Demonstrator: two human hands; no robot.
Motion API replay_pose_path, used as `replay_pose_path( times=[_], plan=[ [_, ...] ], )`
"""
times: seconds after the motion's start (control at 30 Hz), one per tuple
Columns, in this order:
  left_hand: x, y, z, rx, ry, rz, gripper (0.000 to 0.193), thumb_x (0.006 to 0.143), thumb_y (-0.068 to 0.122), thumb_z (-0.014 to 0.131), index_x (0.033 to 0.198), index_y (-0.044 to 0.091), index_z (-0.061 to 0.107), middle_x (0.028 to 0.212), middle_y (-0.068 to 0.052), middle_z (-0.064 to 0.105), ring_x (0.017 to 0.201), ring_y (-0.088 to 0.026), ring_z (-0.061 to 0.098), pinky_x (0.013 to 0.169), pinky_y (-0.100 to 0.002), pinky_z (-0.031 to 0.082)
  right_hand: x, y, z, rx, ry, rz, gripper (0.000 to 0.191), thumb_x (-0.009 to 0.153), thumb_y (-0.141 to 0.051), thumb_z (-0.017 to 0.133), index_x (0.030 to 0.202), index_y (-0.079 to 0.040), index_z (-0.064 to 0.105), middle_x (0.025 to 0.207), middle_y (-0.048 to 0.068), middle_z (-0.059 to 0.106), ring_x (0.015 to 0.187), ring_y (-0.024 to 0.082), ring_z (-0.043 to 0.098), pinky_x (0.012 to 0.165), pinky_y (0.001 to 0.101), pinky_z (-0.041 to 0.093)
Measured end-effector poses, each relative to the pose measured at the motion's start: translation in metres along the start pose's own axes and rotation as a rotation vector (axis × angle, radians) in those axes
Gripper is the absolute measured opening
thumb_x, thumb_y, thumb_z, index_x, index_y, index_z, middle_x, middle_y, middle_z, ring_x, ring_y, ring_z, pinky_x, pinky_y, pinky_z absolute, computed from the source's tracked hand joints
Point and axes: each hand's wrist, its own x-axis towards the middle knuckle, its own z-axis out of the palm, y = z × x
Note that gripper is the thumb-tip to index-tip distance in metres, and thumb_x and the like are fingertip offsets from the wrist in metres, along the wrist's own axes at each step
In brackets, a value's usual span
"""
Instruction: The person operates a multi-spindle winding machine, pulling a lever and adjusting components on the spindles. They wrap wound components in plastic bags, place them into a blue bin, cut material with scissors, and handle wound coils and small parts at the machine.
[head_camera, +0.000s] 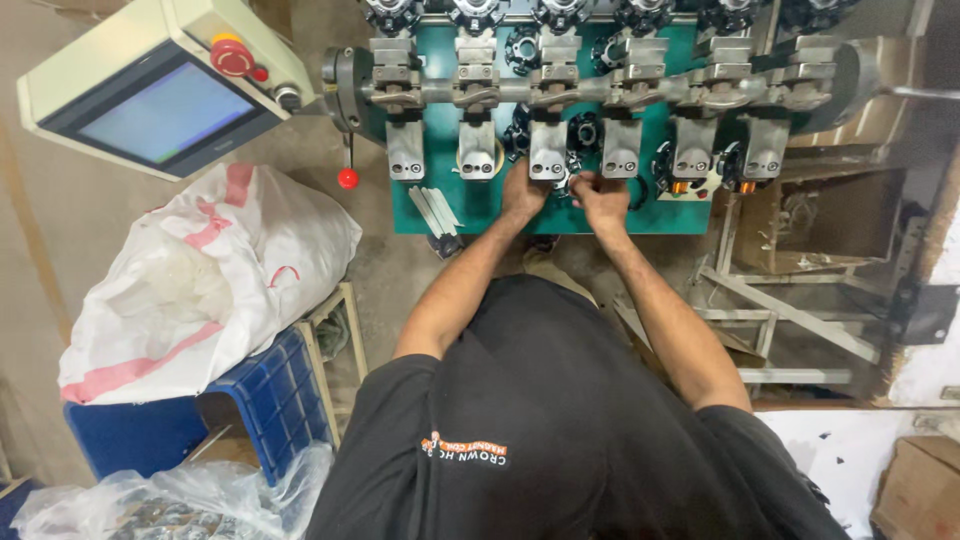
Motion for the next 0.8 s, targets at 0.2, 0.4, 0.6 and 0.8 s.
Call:
replay_pose_path(
  times=[0.2, 0.4, 0.6, 0.8],
  plan=[
    [-0.012, 0.004, 0.011, 0.267, 0.012, -0.06, 0.035, 0.076, 0.026, 0.077, 0.106, 0.009, 0.071, 0.106, -0.019, 0.07, 0.1, -0.041, 0.067, 0.084, -0.051, 0.054, -0.01, -0.002, -0.008, -0.093, -0.238, 0.126, 0.012, 0.093, -0.009, 0.071, 0.098, 0.001, 0.076, 0.086, 0.009, 0.077, 0.073, 0.015, 0.075, 0.06, 0.0252, 0.061],
    [-0.036, -0.013, 0.044, 0.454, 0.198, 0.096, 0.04, 0.079, 0.016, 0.077, 0.116, 0.004, 0.068, 0.115, -0.022, 0.066, 0.105, -0.043, 0.062, 0.089, -0.052, 0.051, -0.023, 0.017, -0.018, 0.286, -0.18, 0.359, 0.02, 0.093, -0.005, 0.066, 0.11, 0.002, 0.073, 0.097, 0.009, 0.078, 0.083, 0.02, 0.08, 0.068, 0.0305, 0.065],
    [-0.039, 0.035, 0.096, -0.164, -0.222, 0.185, 0.048, 0.104, 0.04, 0.059, 0.135, 0.004, 0.053, 0.118, -0.014, 0.066, 0.105, -0.033, 0.066, 0.091, -0.045, 0.051, -0.018, 0.018, -0.11, 0.371, 0.017, 0.184, 0.068, 0.107, -0.055, 0.04, 0.107, 0.007, 0.066, 0.084, 0.016, 0.076, 0.065, 0.023, 0.073, 0.055, 0.0305, 0.057],
    [-0.01, 0.096, 0.16, -0.73, -0.15, -0.139, 0.06, 0.113, 0.053, 0.04, 0.144, 0.004, 0.057, 0.12, -0.012, 0.063, 0.093, -0.017, 0.057, 0.079, -0.034, 0.051, -0.006, -0.02, -0.144, 0.52, 0.135, 0.107, 0.053, 0.101, -0.058, 0.04, 0.101, -0.01, 0.064, 0.076, 0.006, 0.071, 0.053, 0.018, 0.066, 0.046, 0.0286, 0.05]
  ],
)
